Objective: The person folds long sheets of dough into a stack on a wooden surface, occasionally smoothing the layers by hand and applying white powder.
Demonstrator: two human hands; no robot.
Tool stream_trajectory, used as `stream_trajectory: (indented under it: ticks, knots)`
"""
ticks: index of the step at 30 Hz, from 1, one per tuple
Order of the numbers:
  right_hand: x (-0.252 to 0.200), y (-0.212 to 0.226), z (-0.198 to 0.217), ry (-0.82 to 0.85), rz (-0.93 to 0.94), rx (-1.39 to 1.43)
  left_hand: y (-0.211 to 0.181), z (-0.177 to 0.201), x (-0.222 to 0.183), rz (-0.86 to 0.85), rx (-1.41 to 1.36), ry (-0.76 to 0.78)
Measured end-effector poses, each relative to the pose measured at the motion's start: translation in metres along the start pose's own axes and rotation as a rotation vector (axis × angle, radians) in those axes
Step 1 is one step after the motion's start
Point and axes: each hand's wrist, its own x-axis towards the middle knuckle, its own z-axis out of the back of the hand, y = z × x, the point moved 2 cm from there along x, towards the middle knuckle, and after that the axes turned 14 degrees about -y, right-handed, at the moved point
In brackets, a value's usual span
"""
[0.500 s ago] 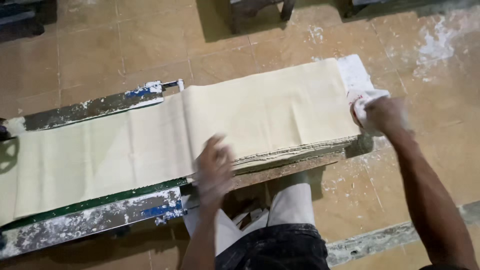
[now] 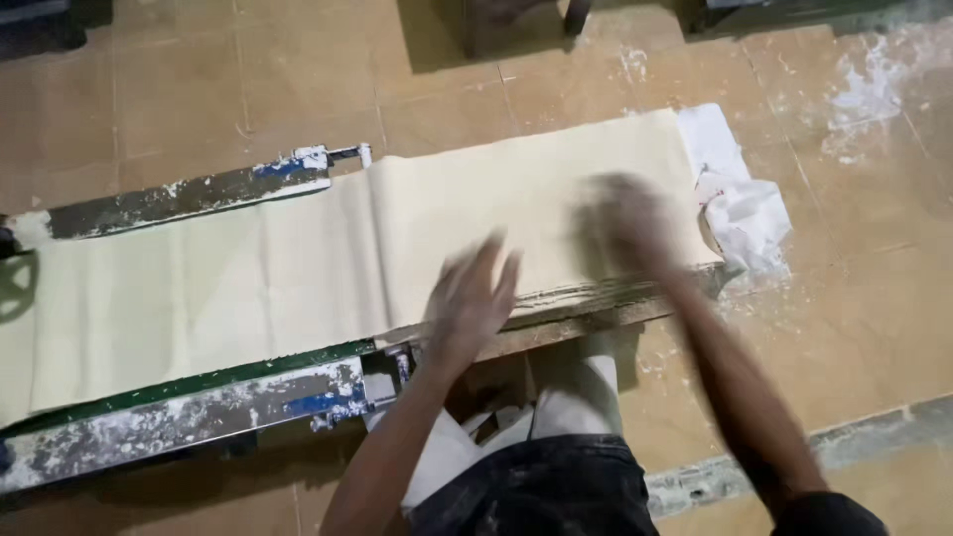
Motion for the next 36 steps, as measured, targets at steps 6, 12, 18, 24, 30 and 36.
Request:
stream_trajectory:
  ticks: [6, 12, 18, 24, 30, 36]
  knots:
    - [0.025, -0.007, -0.024, 0.105, 0.368, -0.573, 0.061, 0.010, 0.030, -0.088, 0.307, 0.122]
    - [-0.023, 0.047, -0.080, -0.071, 0.637, -0.834, 0.030, -0.007, 0.045, 0.072, 0.166, -0.080]
    - [0.022, 0.000, -0.047, 0.032, 0.424, -0.357, 0.071, 0.003, 0.069, -0.005, 0.329, 0.047]
    - [0.016, 0.012, -0.063, -0.042, 0.101, -0.679, 0.072, -0.026, 0.004, -0.068, 0.552, 0.221]
    - [-0.016, 0.035, -0.068, 0.215, 0.496, -0.257, 0.075, 0.001, 0.022, -0.062, 0.348, 0.138]
    - [0.003, 0.073, 0.022, 0.158, -0.312, -0.493, 0.175, 0.059, -0.014, 0.465, 0.478, 0.306]
